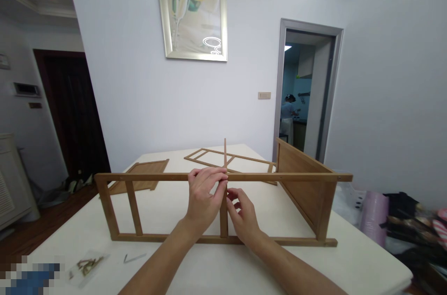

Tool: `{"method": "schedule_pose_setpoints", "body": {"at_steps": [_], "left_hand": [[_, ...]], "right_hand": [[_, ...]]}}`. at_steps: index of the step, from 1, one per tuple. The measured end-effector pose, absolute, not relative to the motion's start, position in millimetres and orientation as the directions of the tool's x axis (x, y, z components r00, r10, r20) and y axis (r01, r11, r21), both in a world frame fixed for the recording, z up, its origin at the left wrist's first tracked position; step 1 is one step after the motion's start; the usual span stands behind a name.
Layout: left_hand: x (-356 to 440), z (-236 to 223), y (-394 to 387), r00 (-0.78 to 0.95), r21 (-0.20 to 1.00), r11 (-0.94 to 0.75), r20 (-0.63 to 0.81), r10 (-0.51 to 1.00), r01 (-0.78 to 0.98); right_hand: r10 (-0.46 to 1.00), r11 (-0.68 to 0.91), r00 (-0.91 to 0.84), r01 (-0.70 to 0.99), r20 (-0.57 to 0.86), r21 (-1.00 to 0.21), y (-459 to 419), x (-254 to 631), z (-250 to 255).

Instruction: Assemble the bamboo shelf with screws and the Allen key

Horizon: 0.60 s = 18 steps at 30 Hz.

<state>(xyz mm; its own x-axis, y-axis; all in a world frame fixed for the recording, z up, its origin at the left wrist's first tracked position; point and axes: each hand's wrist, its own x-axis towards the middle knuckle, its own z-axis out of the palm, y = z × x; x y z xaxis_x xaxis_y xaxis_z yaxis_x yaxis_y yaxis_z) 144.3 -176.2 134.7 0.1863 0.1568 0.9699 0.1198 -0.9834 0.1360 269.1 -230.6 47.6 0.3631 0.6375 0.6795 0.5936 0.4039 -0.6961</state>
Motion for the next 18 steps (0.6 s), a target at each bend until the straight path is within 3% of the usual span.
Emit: {"method": "schedule_pose_setpoints", "body": {"at_steps": [10,18], "left_hand": [[144.3,131.7,-178.0,0.150,0.246,-0.962,0.953,0.262,0.119],[145.6,133.2,-176.7,0.177,0.187,-0.969,0.960,0.215,0.163]], "right_hand": [[0.614,0.423,0.365,0.597,0.700,-0.682,-230.8,268.5,48.8],[0.624,0.416,0.363,0.596,0.692,-0.687,-232.0,268.2,50.4]]}}
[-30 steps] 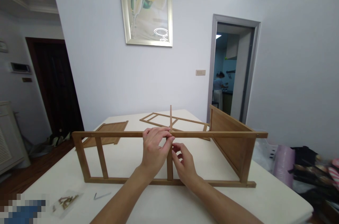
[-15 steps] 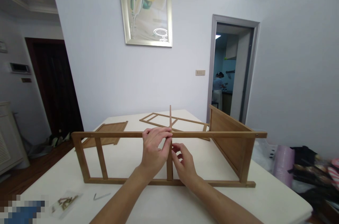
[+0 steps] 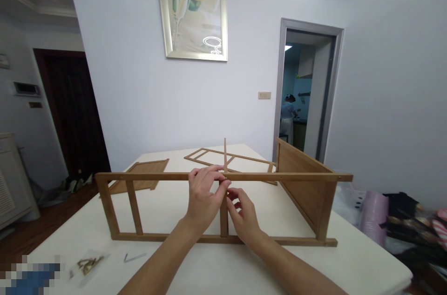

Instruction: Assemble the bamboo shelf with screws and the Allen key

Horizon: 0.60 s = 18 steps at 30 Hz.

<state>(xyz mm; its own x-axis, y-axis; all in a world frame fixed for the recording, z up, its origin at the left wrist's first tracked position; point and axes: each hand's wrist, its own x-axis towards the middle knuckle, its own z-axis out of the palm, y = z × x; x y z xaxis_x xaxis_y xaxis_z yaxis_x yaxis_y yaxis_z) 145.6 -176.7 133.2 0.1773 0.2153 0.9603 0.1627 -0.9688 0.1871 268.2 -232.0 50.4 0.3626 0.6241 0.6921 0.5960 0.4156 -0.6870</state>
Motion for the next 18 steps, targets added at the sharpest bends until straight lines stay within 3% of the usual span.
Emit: {"method": "schedule_pose_setpoints", "body": {"at_steps": [18], "left_hand": [[145.5,135.7,-180.1,0.184,0.194,-0.968,0.957,0.223,0.161]], "right_hand": [[0.638,0.399,0.373,0.588,0.674,-0.703,-229.2,270.1,46.5]]}}
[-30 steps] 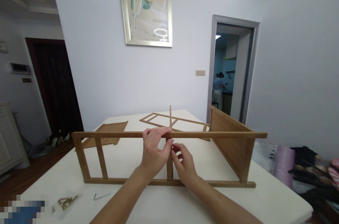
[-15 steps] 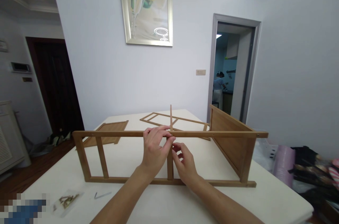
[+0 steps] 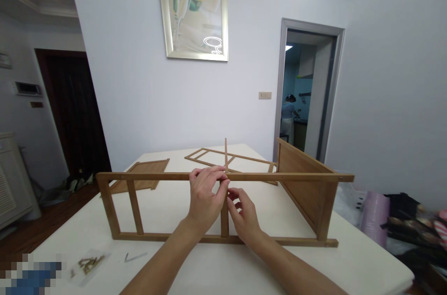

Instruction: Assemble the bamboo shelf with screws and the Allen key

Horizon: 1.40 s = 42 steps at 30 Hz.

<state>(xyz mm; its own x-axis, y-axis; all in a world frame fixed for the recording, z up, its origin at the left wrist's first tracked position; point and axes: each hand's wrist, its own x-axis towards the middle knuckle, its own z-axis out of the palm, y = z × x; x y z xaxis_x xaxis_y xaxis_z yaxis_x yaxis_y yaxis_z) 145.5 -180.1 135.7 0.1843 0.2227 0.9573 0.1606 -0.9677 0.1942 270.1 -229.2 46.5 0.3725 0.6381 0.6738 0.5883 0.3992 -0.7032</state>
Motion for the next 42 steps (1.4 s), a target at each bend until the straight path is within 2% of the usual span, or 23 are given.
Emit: {"method": "schedule_pose_setpoints", "body": {"at_steps": [15,28,38,42], "left_hand": [[147.1,132.5,-177.4,0.144,0.201,-0.969,0.965,0.221,0.141],[147.6,129.7,-175.9,0.207,0.071,-0.978,0.972,0.112,0.197],[140.9,130.8,-170.9,0.184,0.110,-0.977,0.972,0.144,0.182],[133.2,137.1,-168.5,0.230,0.114,-0.978,0.961,0.153,0.174]], "right_hand": [[0.629,0.407,0.376,0.587,0.680,-0.700,-229.9,269.3,48.1],[0.625,0.412,0.363,0.598,0.691,-0.687,-228.4,270.9,45.2],[0.632,0.404,0.370,0.594,0.681,-0.696,-232.0,269.6,49.2],[0.642,0.390,0.375,0.592,0.669,-0.706,-232.4,269.6,49.4]]}}
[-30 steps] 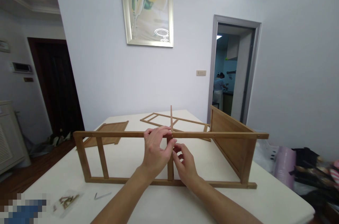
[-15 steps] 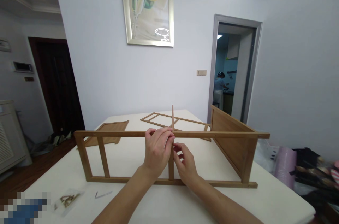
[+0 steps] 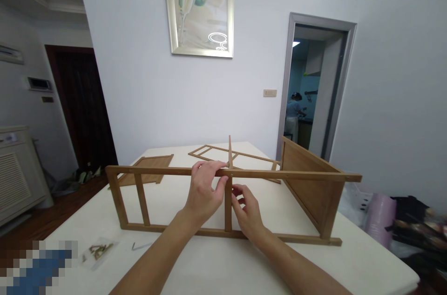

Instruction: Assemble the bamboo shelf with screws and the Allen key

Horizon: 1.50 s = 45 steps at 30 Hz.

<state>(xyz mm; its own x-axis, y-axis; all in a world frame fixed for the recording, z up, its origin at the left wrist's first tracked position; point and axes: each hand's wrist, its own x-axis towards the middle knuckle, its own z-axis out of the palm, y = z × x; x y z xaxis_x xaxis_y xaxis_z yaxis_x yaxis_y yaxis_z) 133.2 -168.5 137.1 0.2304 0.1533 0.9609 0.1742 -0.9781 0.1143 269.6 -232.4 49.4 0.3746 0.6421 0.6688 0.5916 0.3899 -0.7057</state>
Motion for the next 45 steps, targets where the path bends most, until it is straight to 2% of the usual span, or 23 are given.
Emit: {"method": "schedule_pose_setpoints", "body": {"at_steps": [3,9,13,16,19,22,24,26,29,32,35,39,41,42,45], "left_hand": [[127.2,144.8,-169.9,0.270,0.144,-0.976,0.945,0.185,0.165],[109.0,167.3,-174.8,0.273,0.286,-0.929,0.898,0.345,0.233],[82.2,185.0,-174.5,0.199,0.414,-0.867,0.858,0.473,0.276],[55.1,190.9,-168.8,0.114,0.548,-0.806,0.806,0.580,0.223],[25.1,184.9,-161.8,0.077,0.625,-0.762,0.762,0.642,0.170],[-5.0,166.6,-156.6,0.204,0.660,-0.703,0.674,0.710,0.266],[-22.7,148.1,-152.8,0.397,0.639,-0.648,0.514,0.760,0.414],[-36.4,125.6,-147.0,0.548,0.566,-0.610,0.304,0.780,0.555],[-47.7,89.6,-135.3,0.580,0.329,-0.581,0.113,0.807,0.744],[-50.0,61.1,-125.1,0.524,0.156,-0.526,0.056,0.850,0.836],[-48.2,44.1,-119.6,0.561,0.038,-0.562,0.031,0.827,0.826],[-44.2,30.5,-117.0,0.589,-0.084,-0.586,0.028,0.807,0.806],[-39.5,28.1,-118.5,0.599,-0.052,-0.597,0.049,0.799,0.800],[-35.6,29.1,-120.7,0.608,0.007,-0.610,0.070,0.791,0.793],[-14.5,44.5,-136.3,0.644,0.350,-0.650,0.153,0.750,0.674]], "right_hand": [[0.639,0.385,0.380,0.595,0.668,-0.706,-232.1,271.0,48.7],[0.650,0.369,0.382,0.597,0.657,-0.713,-233.6,273.8,49.9],[0.661,0.354,0.416,0.561,0.625,-0.748,-234.4,276.1,48.8],[0.666,0.342,0.431,0.549,0.609,-0.763,-232.0,278.1,47.3],[0.664,0.330,0.445,0.547,0.601,-0.769,-230.8,277.1,49.7],[0.591,0.331,0.504,0.561,0.630,-0.759,-234.5,273.2,57.0],[0.525,0.332,0.548,0.572,0.651,-0.750,-238.2,270.7,61.7],[0.486,0.325,0.568,0.588,0.664,-0.741,-241.1,269.1,64.2],[0.474,0.317,0.529,0.644,0.704,-0.697,-243.2,268.2,63.1],[0.444,0.340,0.425,0.735,0.789,-0.587,-244.4,267.2,60.7],[0.387,0.387,0.279,0.816,0.879,-0.430,-246.7,264.4,60.5],[0.343,0.477,0.102,0.838,0.934,-0.267,-250.1,260.2,59.5],[0.339,0.522,0.020,0.828,0.940,-0.206,-251.1,259.4,57.6],[0.336,0.540,-0.017,0.822,0.942,-0.178,-251.4,259.1,56.4],[0.316,0.574,-0.121,0.814,0.941,-0.089,-252.3,257.4,53.8]]}}
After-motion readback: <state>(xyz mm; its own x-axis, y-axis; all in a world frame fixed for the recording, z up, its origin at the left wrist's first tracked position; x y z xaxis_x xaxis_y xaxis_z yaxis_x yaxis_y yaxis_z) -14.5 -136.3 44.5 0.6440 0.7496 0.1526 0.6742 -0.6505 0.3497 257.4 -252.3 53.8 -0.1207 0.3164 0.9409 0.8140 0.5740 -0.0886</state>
